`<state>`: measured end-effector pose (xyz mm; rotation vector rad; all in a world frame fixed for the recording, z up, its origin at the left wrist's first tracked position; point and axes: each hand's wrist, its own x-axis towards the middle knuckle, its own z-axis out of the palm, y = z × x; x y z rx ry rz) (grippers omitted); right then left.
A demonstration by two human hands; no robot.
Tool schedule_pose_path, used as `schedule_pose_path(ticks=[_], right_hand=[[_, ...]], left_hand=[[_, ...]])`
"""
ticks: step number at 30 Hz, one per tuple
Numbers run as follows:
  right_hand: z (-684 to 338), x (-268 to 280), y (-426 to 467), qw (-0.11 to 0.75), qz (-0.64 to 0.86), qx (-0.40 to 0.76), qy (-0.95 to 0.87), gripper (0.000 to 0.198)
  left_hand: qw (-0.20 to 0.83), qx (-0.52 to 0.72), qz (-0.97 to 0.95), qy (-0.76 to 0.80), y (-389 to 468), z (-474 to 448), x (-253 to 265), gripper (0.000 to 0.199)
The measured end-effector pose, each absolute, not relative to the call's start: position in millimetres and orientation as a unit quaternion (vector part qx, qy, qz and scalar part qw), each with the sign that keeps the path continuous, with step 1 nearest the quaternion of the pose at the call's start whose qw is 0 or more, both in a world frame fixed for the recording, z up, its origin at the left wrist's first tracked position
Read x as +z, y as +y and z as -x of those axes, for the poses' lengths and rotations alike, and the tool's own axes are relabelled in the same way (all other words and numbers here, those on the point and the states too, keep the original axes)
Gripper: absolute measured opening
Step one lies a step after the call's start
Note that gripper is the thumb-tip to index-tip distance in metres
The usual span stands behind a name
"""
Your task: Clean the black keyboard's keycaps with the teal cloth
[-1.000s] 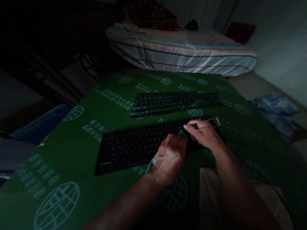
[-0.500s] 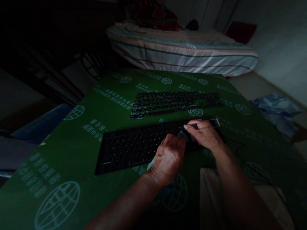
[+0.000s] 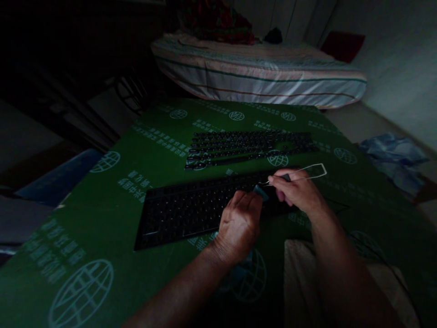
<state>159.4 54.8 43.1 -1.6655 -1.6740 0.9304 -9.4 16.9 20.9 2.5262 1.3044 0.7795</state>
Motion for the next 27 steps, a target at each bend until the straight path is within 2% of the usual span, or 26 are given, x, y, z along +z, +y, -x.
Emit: schedule_pose_path(ticks=[3, 7, 13, 21, 27], right_hand=[[-153.5, 39.3, 56.5, 0.291, 0.611, 0.381, -0.63, 0.029], [-153.7, 36.1, 58.2, 0.298, 0.623, 0.364, -0.625, 0.027], [-163.3, 43.2, 54.8, 0.329, 0.629, 0.335, -0.62, 0.036], [-162.2, 40.0, 56.8, 0.367, 0.636, 0.338, -0.589, 0.032], [-162.1, 39.7, 57.1, 0.38, 0.629, 0.332, -0.591, 0.03]], left_hand=[[0.105, 0.258, -0.855, 0.438, 18.9, 7.2, 18.7, 0.021], [0.106, 0.249, -0.859, 0.435, 19.3, 6.6, 17.3, 0.023], [0.098, 0.247, -0.868, 0.419, 19.6, 2.3, 19.6, 0.02], [0.057, 0.139, -0.896, 0.418, 27.1, 5.6, 28.7, 0.016], [0.078, 0.118, -0.897, 0.418, 38.2, 5.0, 39.1, 0.017]])
